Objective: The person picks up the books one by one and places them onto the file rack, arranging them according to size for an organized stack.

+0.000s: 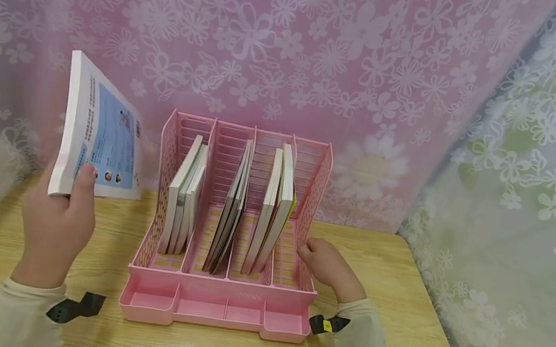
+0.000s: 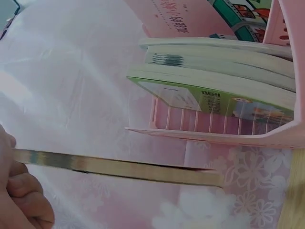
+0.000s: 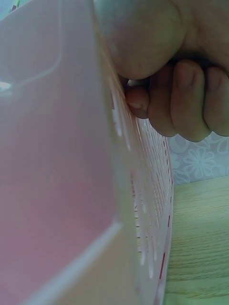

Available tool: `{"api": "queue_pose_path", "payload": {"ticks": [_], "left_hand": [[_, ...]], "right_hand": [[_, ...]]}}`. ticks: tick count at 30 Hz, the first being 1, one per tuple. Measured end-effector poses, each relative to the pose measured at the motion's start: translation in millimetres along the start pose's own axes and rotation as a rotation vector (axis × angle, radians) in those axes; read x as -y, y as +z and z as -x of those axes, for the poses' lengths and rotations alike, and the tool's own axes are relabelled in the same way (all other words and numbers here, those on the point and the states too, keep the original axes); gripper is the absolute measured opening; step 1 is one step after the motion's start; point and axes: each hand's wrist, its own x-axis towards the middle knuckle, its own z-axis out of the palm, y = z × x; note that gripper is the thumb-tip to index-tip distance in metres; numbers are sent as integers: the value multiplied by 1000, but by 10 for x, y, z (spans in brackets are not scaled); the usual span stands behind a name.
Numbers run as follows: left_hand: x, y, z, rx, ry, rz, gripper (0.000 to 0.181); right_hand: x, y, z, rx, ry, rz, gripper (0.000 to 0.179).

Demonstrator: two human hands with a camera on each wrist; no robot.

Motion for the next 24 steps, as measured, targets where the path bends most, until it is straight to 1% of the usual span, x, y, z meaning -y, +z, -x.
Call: {"api": "queue_pose_path", "payload": {"ticks": [3,5,9,12,16,18,21,23,24], "left_hand": [[-21,28,13,-56,111,90,39],[-58,61,29,-102,173,154,37],[-188,135,79,-193,290,267,37],[-299,186,109,-250,355,386,41],[-427,224,164,-322,388,510,47],[-484,229,203,-336,393,541,49],[-567,228,250,-317,395,614,50],[-623,219,280,-306,385,656,49],[-649,212,289,-290,377,718,47]], "right_hand": [[2,-6,-1,-1,4,0,33],[0,-4,3,-1,6,-3,33],[-4,4,11,1,5,-10,32],[-3,5,7,7,10,-18,33],[5,-4,1,8,12,-17,33],[8,-8,-3,5,11,-9,33],[4,-6,-6,5,12,-4,32],[0,-3,-6,8,14,-8,33],[-3,0,-6,9,12,-10,32]]}}
